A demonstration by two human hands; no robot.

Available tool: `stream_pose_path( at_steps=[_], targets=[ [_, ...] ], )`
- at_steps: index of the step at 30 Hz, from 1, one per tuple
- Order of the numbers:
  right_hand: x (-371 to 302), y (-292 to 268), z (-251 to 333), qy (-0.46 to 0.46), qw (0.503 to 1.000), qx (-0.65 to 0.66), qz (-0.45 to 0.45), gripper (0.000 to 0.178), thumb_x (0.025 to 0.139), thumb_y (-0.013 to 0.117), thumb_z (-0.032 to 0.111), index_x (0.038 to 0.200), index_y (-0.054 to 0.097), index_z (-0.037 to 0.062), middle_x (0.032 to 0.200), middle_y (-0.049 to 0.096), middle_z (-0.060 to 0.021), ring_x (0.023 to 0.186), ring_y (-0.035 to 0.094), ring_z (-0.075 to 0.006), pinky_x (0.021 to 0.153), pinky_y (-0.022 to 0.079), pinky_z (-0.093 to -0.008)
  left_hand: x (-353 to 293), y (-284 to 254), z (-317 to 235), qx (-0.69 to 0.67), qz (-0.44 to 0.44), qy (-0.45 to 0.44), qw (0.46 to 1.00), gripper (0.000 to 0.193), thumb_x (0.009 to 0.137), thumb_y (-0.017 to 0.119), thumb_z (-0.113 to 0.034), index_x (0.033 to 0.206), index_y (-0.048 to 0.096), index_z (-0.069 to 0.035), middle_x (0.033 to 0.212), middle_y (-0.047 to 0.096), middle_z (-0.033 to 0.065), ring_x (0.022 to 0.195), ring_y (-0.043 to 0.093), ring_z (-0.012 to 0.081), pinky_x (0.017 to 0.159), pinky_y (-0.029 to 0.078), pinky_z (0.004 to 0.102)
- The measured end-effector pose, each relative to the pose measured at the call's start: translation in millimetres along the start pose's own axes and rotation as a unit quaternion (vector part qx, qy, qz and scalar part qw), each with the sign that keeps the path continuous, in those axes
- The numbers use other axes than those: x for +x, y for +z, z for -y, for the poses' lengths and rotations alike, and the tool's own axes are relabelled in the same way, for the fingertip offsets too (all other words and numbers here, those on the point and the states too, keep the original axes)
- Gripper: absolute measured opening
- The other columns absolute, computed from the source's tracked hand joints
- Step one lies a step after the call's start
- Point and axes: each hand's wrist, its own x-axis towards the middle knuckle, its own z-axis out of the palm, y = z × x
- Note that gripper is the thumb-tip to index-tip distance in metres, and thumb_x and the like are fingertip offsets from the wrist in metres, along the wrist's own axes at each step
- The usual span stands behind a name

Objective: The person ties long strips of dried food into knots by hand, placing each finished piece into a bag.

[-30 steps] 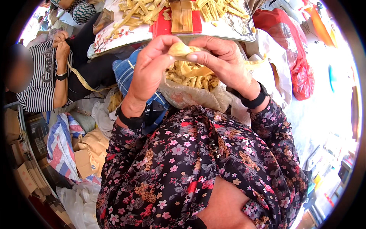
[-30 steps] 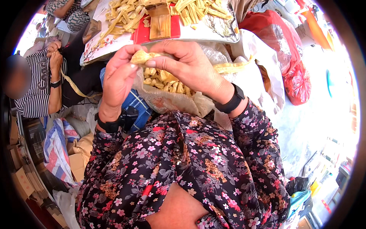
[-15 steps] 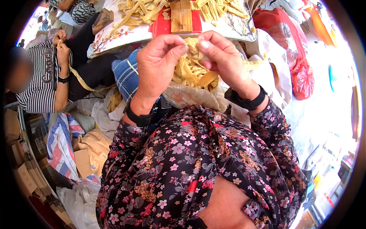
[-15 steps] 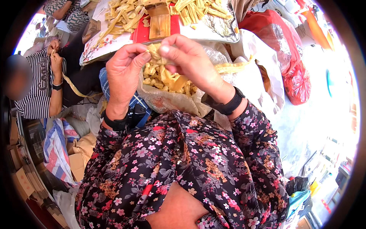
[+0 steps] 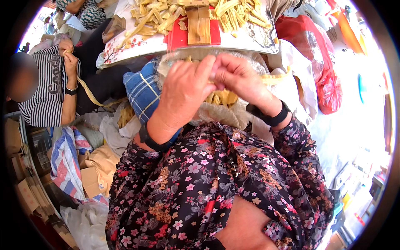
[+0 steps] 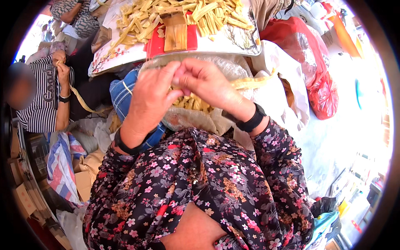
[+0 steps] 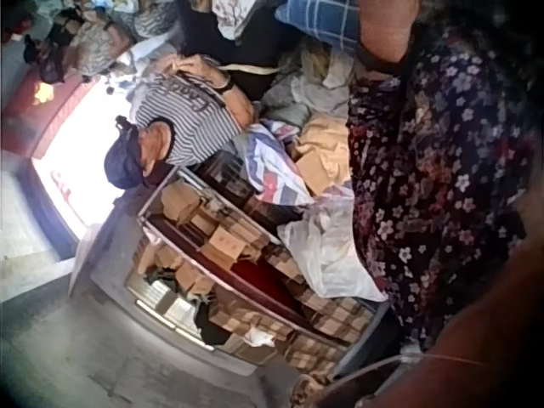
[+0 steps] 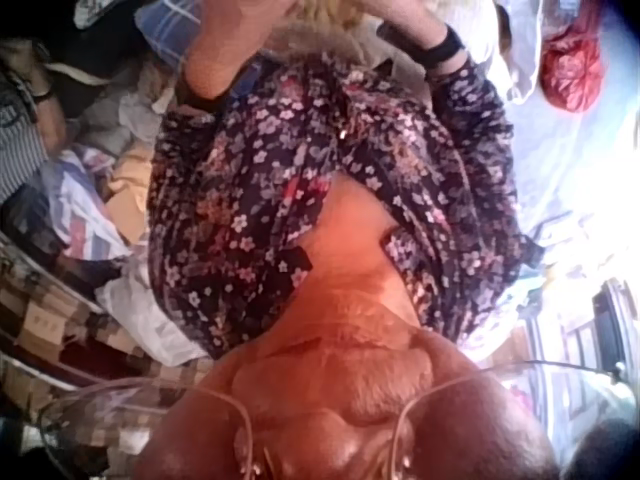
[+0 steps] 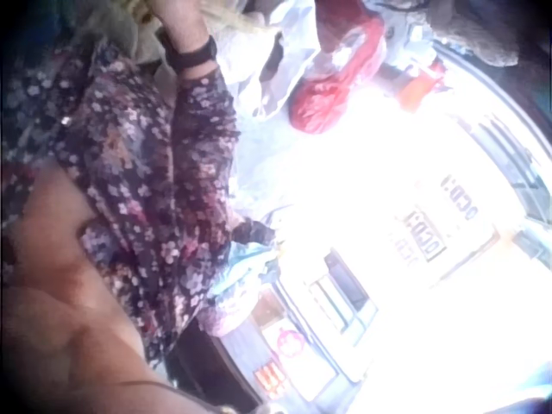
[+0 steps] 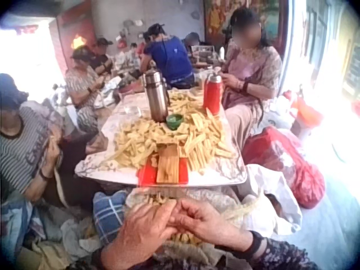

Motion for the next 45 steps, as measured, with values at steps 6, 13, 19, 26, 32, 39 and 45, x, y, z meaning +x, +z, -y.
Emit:
stream_pose_path(
  at_steps=[6, 13, 19, 26, 32, 39, 45],
  targets=[
    [-3, -5, -1, 0.046, 0.984, -0.137, 0.107, 0.022, 0.095, 0.063, 0.022, 0.087, 0.056, 0.0025, 0.074, 0.056, -0.0003, 0.070, 0.050, -0.0078, 0.062, 0.043, -0.0276, -7, -4, 28, 0.037, 0.064, 0.073, 0.995, 0.017, 0.082, 0.061, -0.015, 0.097, 0.057, -0.008, 0.084, 0.055, 0.0064, 0.077, 0.055, 0.0258, 0.070, 0.046, 0.0359],
    [3, 12, 12, -0.103, 0.956, -0.272, 0.035, 0.022, 0.093, 0.062, 0.022, 0.088, 0.057, 0.0020, 0.070, 0.053, -0.0125, 0.063, 0.050, -0.0208, 0.061, 0.043, -0.0353, 19, -2, 78, 0.145, -0.054, 0.202, 0.967, 0.008, 0.083, 0.062, -0.017, 0.088, 0.057, -0.014, 0.077, 0.053, 0.0001, 0.070, 0.054, 0.0197, 0.062, 0.044, 0.0348],
    [38, -11, 15, -0.057, 0.973, -0.211, -0.076, 0.021, 0.093, 0.063, 0.021, 0.089, 0.062, 0.0008, 0.065, 0.055, -0.0069, 0.060, 0.048, -0.0140, 0.056, 0.042, -0.0315, 46, 8, 75, -0.164, -0.032, 0.006, 0.986, 0.014, 0.093, 0.058, -0.015, 0.104, 0.058, -0.006, 0.080, 0.057, 0.0010, 0.075, 0.058, 0.0199, 0.067, 0.047, 0.0321],
    [78, -44, -16, -0.098, 0.960, -0.226, -0.134, 0.028, 0.090, 0.066, 0.025, 0.080, 0.065, -0.0010, 0.059, 0.053, -0.0052, 0.055, 0.046, -0.0114, 0.053, 0.040, -0.0295, 62, 19, 94, -0.326, -0.022, -0.121, 0.937, 0.016, 0.100, 0.052, -0.019, 0.107, 0.057, -0.005, 0.073, 0.053, -0.0005, 0.066, 0.047, 0.0072, 0.059, 0.040, 0.0235],
    [95, -43, -3, -0.120, 0.943, -0.266, -0.161, 0.030, 0.090, 0.064, 0.025, 0.079, 0.062, -0.0033, 0.059, 0.054, -0.0104, 0.055, 0.048, -0.0168, 0.053, 0.041, -0.0329, 80, 32, 113, -0.253, -0.060, -0.146, 0.954, 0.019, 0.096, 0.055, -0.020, 0.103, 0.060, -0.004, 0.069, 0.054, 0.0039, 0.062, 0.049, 0.0114, 0.058, 0.042, 0.0286],
    [109, -51, -34, -0.081, 0.868, -0.444, -0.206, 0.022, 0.088, 0.062, 0.020, 0.079, 0.062, -0.0001, 0.068, 0.062, -0.0183, 0.060, 0.058, -0.0337, 0.059, 0.048, -0.0429, 78, 40, 108, -0.103, -0.020, -0.198, 0.975, 0.023, 0.092, 0.058, -0.021, 0.103, 0.062, -0.002, 0.077, 0.064, 0.0158, 0.069, 0.061, 0.0299, 0.066, 0.048, 0.0395],
    [67, -30, -16, -0.240, 0.758, -0.561, -0.230, 0.012, 0.082, 0.068, 0.020, 0.081, 0.065, 0.0080, 0.079, 0.066, -0.0115, 0.080, 0.062, -0.0306, 0.068, 0.050, -0.0439, 29, 34, 89, -0.109, -0.063, -0.069, 0.990, 0.026, 0.091, 0.061, -0.024, 0.102, 0.065, -0.001, 0.091, 0.066, 0.0186, 0.090, 0.063, 0.0337, 0.080, 0.049, 0.0404]
  ],
)
